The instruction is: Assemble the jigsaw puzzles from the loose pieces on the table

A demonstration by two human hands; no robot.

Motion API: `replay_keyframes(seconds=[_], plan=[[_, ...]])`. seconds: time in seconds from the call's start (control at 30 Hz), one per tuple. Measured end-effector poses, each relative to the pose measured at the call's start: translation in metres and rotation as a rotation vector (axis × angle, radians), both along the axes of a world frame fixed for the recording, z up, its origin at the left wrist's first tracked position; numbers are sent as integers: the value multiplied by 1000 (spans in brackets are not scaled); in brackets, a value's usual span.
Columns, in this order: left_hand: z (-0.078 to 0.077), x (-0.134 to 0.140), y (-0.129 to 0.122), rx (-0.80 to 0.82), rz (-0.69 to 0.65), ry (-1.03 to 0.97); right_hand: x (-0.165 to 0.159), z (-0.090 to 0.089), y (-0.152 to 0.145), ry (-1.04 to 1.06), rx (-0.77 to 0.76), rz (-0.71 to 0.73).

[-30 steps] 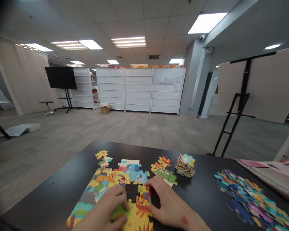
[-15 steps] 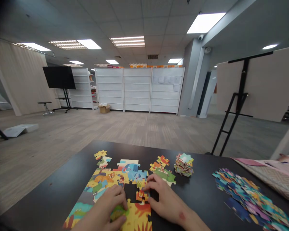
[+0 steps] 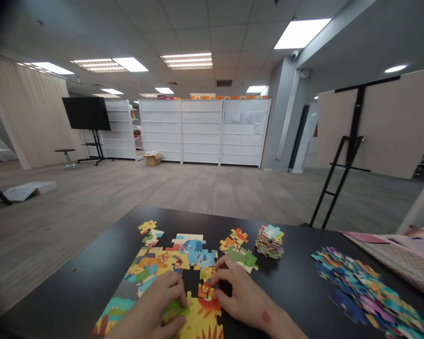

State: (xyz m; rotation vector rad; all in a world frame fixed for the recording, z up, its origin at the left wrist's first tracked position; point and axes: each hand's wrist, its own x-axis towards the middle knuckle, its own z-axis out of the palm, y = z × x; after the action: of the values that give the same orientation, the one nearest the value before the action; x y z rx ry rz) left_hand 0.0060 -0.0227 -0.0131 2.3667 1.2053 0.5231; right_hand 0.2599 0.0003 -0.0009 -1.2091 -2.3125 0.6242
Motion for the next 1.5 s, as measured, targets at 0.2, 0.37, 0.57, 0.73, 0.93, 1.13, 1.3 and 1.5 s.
replay_keyframes(seconds=[0.2,0.37,0.57,0.73,0.93,1.13,1.3,1.5], plan=[[6,1,-2,-4,2,36,-1,1,1,4,-14,-11],[12,6,0,-4,-34,86,1,2,0,11,-28,-9],[4,15,1,54,-54,141,2,-1,0,28,-11,2],[0,15,2,73,-58,156,2,-2,0,42,-34,-13],[-2,15,7,62,-72,160,-2,-3,0,108,-44,-11],[11,11,4,33,-40,-41,3,-20,17,324,-71,-121],[8,-32,37,162,261,-101,22,-28,33,116,7,-300],[-9,-89,99,171,426,-40,36,-15,25,-262,148,-454]])
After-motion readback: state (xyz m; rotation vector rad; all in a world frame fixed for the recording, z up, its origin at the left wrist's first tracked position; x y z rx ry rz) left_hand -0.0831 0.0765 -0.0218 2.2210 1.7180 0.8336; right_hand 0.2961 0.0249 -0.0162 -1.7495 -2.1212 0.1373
